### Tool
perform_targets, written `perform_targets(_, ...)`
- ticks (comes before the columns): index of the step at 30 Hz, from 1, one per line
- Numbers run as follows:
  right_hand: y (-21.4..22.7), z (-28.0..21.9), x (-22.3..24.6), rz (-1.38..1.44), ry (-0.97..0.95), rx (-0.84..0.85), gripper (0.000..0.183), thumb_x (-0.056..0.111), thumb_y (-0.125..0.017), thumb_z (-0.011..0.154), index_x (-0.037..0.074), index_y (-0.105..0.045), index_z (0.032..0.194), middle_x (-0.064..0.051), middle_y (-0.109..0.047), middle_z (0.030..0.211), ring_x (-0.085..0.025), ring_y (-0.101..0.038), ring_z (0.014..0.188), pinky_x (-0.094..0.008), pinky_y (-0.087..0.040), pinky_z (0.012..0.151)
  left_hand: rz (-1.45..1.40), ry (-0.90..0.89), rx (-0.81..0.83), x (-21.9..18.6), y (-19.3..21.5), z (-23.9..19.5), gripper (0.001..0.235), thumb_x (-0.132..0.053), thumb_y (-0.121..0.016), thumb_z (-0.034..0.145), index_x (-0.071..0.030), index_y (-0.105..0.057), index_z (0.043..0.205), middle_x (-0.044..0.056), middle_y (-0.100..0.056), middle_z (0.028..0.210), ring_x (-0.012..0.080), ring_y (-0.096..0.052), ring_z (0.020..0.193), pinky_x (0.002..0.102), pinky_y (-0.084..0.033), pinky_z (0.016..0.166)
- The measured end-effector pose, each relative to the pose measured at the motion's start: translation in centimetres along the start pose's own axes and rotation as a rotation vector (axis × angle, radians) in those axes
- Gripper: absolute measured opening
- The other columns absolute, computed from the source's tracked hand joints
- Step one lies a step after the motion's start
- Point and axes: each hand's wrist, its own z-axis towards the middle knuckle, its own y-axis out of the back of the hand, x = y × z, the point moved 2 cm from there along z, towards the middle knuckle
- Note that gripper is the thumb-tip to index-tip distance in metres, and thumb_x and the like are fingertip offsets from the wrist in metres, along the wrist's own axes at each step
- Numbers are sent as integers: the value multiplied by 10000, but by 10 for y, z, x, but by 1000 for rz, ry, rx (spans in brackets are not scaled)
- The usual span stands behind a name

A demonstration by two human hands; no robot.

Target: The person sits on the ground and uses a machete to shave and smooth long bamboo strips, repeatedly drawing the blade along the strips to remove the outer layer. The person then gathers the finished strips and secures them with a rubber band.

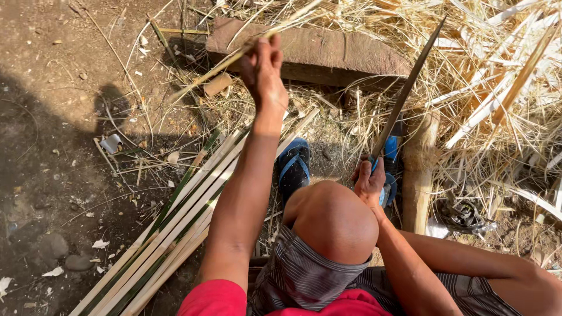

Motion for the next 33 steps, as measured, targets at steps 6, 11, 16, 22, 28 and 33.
perform_targets(6,21,46,23,-122,305,88,542,488,-463,1124,-25,-532,1283,-46,-580,804,-128,-559,680,-275,-444,603,125,694,-246,157,59,-42,128,-63,-590,1016,43,-662,1004,185,-717,1027,229,-762,924,259,-631,749)
perform_targets(11,31,110,-32,-695,145,136,477,451,-451,1127,-14,-524,1204,-87,-599,736,-219,-545,592,-340,-414,550,294,704,-267,194,89,-41,134,-60,-605,967,31,-699,998,162,-743,989,202,-754,888,247,-657,710)
perform_targets(16,34,97,-89,-594,-101,50,361,385,-494,1144,50,-542,1019,-81,-589,738,-184,-550,581,-365,-452,520,325,483,-245,143,88,-12,86,17,-578,967,75,-628,926,194,-728,906,231,-765,810,296,-640,739)
perform_targets(22,31,8,-134,-177,-340,-246,358,345,-568,1131,0,-479,1096,-110,-516,754,-239,-503,608,-439,-439,553,642,167,663,124,-38,-33,351,-217,-526,1047,-52,-507,1356,135,-738,1080,182,-760,918,309,-680,764)
perform_targets(28,28,15,-136,-688,51,-302,448,238,-714,1002,-49,-483,1258,-229,-636,948,-359,-631,799,-470,-520,703,1312,18,1635,135,-109,-127,421,-332,-594,1020,-138,-582,1394,141,-762,1181,260,-779,1036,418,-599,928)
perform_targets(33,6,30,-116,-481,-74,39,302,247,-668,1001,15,-638,1193,-164,-721,969,-282,-694,799,-411,-551,717,1210,76,1113,79,38,-52,312,-229,-537,1082,-61,-574,1343,201,-711,1253,273,-729,1122,362,-614,916)
